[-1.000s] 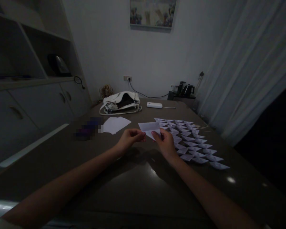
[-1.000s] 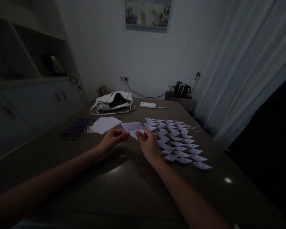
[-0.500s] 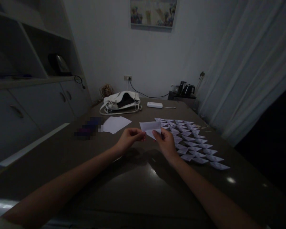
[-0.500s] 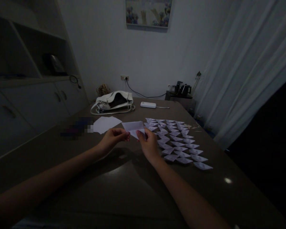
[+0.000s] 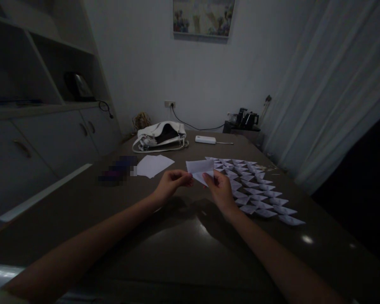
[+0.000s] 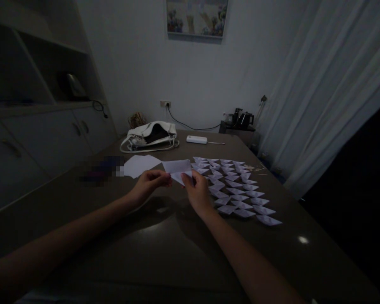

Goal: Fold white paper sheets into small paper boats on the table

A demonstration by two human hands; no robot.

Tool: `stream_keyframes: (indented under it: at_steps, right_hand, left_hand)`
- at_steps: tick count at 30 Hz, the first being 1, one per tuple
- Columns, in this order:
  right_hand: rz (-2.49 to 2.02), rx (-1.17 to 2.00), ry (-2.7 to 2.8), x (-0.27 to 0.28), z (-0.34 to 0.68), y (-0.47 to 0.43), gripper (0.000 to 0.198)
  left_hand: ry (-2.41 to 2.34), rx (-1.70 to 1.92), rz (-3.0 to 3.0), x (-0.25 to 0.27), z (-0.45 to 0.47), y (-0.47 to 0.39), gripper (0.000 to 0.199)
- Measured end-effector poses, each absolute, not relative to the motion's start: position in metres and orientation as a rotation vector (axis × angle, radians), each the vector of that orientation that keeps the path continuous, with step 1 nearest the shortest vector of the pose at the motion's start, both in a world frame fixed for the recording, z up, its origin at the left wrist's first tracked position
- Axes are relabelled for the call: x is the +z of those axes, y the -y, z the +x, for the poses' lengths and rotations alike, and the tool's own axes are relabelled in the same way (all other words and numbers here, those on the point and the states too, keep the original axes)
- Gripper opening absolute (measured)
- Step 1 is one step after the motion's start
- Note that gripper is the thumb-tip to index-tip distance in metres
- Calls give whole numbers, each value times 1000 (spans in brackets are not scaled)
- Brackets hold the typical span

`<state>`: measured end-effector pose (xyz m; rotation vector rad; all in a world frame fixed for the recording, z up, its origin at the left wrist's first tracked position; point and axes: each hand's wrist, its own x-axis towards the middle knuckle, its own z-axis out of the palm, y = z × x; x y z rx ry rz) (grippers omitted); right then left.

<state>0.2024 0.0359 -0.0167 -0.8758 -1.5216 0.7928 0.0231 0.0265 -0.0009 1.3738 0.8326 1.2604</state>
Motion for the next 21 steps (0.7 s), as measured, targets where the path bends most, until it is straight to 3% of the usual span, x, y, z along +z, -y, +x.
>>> stream_keyframes:
  at_steps: [21]
  right_hand:
    - [-847, 835, 1511, -18, 200, -36, 26]
  left_hand:
    - [-888, 1274, 1433, 1, 25, -24, 28]
